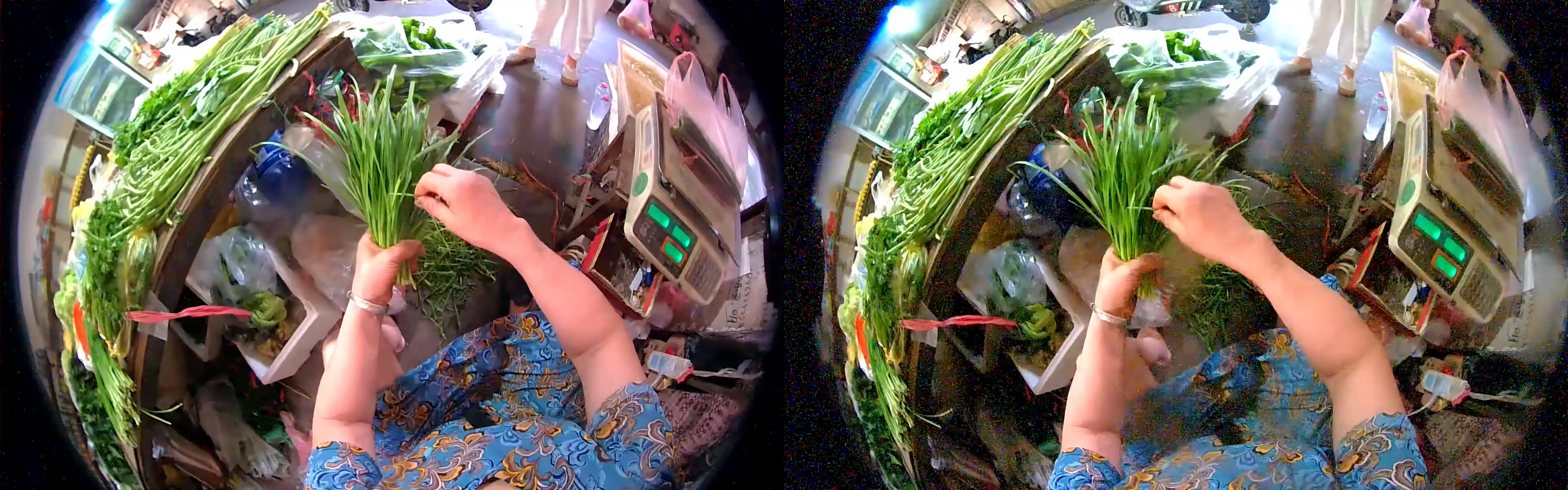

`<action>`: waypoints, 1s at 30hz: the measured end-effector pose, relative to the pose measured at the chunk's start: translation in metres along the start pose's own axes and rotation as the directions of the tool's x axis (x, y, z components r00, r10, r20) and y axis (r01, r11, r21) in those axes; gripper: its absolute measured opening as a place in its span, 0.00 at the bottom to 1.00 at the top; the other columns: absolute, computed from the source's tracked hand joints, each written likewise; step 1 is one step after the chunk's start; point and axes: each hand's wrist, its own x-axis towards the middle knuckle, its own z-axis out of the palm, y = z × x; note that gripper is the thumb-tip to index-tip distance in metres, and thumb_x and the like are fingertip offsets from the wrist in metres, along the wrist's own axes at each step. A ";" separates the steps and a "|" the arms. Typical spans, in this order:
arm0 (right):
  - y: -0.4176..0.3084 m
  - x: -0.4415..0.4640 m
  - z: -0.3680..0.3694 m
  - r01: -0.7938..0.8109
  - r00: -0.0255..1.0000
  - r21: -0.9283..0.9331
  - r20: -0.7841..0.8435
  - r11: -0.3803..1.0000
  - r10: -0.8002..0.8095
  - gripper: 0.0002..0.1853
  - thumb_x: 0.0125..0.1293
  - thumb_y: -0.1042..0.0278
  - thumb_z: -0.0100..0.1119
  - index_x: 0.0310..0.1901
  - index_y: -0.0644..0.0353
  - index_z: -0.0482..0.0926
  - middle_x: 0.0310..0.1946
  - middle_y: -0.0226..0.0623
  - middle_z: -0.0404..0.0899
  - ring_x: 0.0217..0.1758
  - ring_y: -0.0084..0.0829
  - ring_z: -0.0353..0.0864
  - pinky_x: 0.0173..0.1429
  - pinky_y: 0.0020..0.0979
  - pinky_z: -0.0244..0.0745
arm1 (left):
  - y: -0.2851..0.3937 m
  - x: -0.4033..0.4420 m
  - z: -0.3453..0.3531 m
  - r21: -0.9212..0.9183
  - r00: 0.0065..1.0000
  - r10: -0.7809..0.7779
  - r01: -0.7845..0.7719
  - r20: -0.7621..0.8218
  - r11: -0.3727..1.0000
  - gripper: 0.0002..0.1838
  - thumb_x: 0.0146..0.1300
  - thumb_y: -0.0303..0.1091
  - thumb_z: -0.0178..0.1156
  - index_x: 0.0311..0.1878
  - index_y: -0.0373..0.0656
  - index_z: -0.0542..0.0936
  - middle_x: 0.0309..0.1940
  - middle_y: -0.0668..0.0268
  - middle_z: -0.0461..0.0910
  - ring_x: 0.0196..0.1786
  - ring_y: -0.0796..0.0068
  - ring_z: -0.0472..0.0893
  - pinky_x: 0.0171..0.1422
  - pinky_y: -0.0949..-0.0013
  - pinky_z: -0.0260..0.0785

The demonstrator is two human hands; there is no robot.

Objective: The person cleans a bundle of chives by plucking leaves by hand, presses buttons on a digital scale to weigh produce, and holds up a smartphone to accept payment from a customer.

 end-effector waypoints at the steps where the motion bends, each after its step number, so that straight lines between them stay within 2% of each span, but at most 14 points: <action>1: 0.003 0.001 -0.005 0.010 0.999 0.036 0.044 0.999 -0.012 0.08 0.60 0.66 0.62 0.36 0.60 0.79 0.31 0.41 0.78 0.34 0.43 0.80 0.40 0.40 0.74 | 0.000 -0.001 -0.002 0.017 0.999 0.030 -0.030 -0.018 0.999 0.16 0.51 0.18 0.64 0.45 0.39 0.78 0.30 0.66 0.81 0.24 0.75 0.78 0.28 0.72 0.71; 4: 0.009 0.005 -0.017 0.003 0.992 0.115 0.127 0.993 -0.017 0.07 0.60 0.70 0.62 0.37 0.64 0.80 0.30 0.41 0.79 0.35 0.36 0.80 0.41 0.34 0.73 | 0.002 -0.001 -0.012 0.088 0.985 0.158 -0.151 -0.076 0.985 0.17 0.49 0.16 0.63 0.45 0.37 0.77 0.31 0.65 0.82 0.23 0.76 0.78 0.26 0.73 0.71; 6: 0.012 0.007 -0.025 -0.009 0.986 0.117 0.168 0.993 -0.011 0.07 0.60 0.72 0.61 0.38 0.65 0.81 0.31 0.40 0.80 0.37 0.35 0.80 0.43 0.33 0.73 | -0.002 0.003 -0.026 0.151 0.977 0.206 -0.195 -0.060 0.969 0.17 0.50 0.15 0.62 0.46 0.37 0.77 0.33 0.67 0.82 0.27 0.78 0.78 0.30 0.74 0.72; 8: 0.019 0.007 -0.029 -0.013 0.987 0.142 0.163 0.990 -0.010 0.07 0.61 0.72 0.61 0.38 0.65 0.81 0.32 0.40 0.80 0.37 0.34 0.81 0.43 0.32 0.74 | -0.007 0.007 -0.035 0.307 0.904 0.424 -0.388 -0.058 0.869 0.17 0.51 0.16 0.62 0.47 0.37 0.77 0.34 0.70 0.82 0.31 0.82 0.77 0.34 0.76 0.71; 9: 0.023 0.006 -0.032 -0.021 0.988 0.165 0.156 0.986 -0.005 0.06 0.61 0.73 0.60 0.39 0.65 0.82 0.32 0.39 0.80 0.37 0.33 0.81 0.43 0.32 0.74 | -0.009 0.007 -0.040 0.252 0.930 0.357 -0.327 -0.085 0.911 0.17 0.52 0.16 0.61 0.47 0.37 0.77 0.34 0.72 0.81 0.33 0.85 0.76 0.36 0.78 0.69; 13: 0.035 0.005 -0.046 -0.110 0.991 0.184 0.096 0.977 0.094 0.06 0.64 0.75 0.58 0.40 0.65 0.82 0.32 0.34 0.79 0.34 0.22 0.76 0.41 0.26 0.73 | -0.006 0.004 -0.053 0.357 0.932 0.348 -0.292 -0.101 0.887 0.15 0.53 0.18 0.62 0.46 0.39 0.78 0.32 0.74 0.79 0.30 0.85 0.74 0.33 0.78 0.67; 16: 0.038 0.003 -0.052 -0.144 0.988 0.233 0.091 0.962 0.126 0.06 0.64 0.75 0.57 0.41 0.65 0.81 0.32 0.33 0.78 0.35 0.20 0.75 0.40 0.24 0.72 | -0.001 0.000 -0.054 0.321 0.953 0.282 -0.236 -0.107 0.917 0.14 0.53 0.19 0.62 0.45 0.38 0.78 0.30 0.74 0.79 0.28 0.85 0.73 0.30 0.78 0.66; 18: 0.043 0.001 -0.052 -0.140 0.989 0.237 0.090 0.961 0.122 0.07 0.64 0.74 0.57 0.42 0.65 0.81 0.32 0.36 0.79 0.34 0.24 0.77 0.39 0.28 0.73 | -0.001 0.000 -0.055 0.354 0.956 0.275 -0.223 -0.102 0.908 0.14 0.54 0.18 0.61 0.45 0.39 0.77 0.29 0.74 0.78 0.26 0.85 0.73 0.29 0.78 0.65; 20: 0.044 0.002 -0.054 -0.077 0.996 0.006 0.053 0.997 0.077 0.10 0.63 0.65 0.56 0.38 0.62 0.82 0.34 0.46 0.82 0.40 0.45 0.82 0.46 0.40 0.76 | 0.000 -0.001 -0.054 0.330 0.956 0.283 -0.246 -0.070 0.911 0.13 0.54 0.18 0.61 0.44 0.39 0.77 0.28 0.74 0.78 0.26 0.85 0.73 0.28 0.78 0.65; 22: 0.044 0.000 -0.049 -0.060 0.998 -0.028 0.013 0.998 0.061 0.09 0.62 0.67 0.56 0.38 0.63 0.80 0.33 0.46 0.81 0.37 0.44 0.81 0.42 0.38 0.75 | 0.001 -0.001 -0.051 0.298 0.956 0.290 -0.264 -0.045 0.917 0.13 0.54 0.19 0.62 0.44 0.39 0.78 0.28 0.74 0.78 0.25 0.85 0.72 0.27 0.78 0.64; 24: 0.041 0.000 -0.044 -0.045 0.999 -0.064 -0.025 0.997 0.044 0.08 0.61 0.70 0.57 0.37 0.65 0.79 0.32 0.45 0.80 0.33 0.42 0.79 0.39 0.36 0.74 | 0.004 -0.003 -0.050 0.324 0.964 0.262 -0.231 -0.054 0.917 0.13 0.54 0.18 0.64 0.43 0.40 0.79 0.30 0.70 0.82 0.27 0.82 0.77 0.30 0.76 0.70; 26: 0.034 0.002 -0.040 -0.191 0.980 -0.074 -0.062 0.979 0.187 0.08 0.60 0.68 0.58 0.35 0.65 0.78 0.29 0.46 0.80 0.31 0.44 0.79 0.37 0.38 0.73 | 0.002 -0.002 -0.052 0.320 0.965 0.260 -0.233 -0.042 0.918 0.13 0.54 0.19 0.64 0.44 0.40 0.80 0.31 0.70 0.82 0.28 0.82 0.78 0.31 0.77 0.70; 27: 0.031 0.002 -0.037 -0.213 0.969 -0.045 -0.138 0.976 0.205 0.09 0.58 0.63 0.57 0.30 0.61 0.79 0.29 0.47 0.81 0.35 0.48 0.81 0.39 0.45 0.74 | 0.002 -0.002 -0.053 0.325 0.967 0.253 -0.234 -0.019 0.917 0.13 0.55 0.20 0.64 0.44 0.40 0.80 0.32 0.70 0.82 0.28 0.82 0.78 0.31 0.77 0.70; 30: 0.034 0.005 -0.034 -0.282 0.916 0.071 -0.275 0.957 0.290 0.09 0.58 0.64 0.57 0.30 0.61 0.79 0.28 0.47 0.81 0.35 0.48 0.81 0.38 0.44 0.74 | 0.000 -0.001 -0.056 0.346 0.970 0.241 -0.231 0.014 0.909 0.14 0.55 0.20 0.65 0.45 0.40 0.79 0.33 0.71 0.82 0.29 0.83 0.77 0.31 0.77 0.70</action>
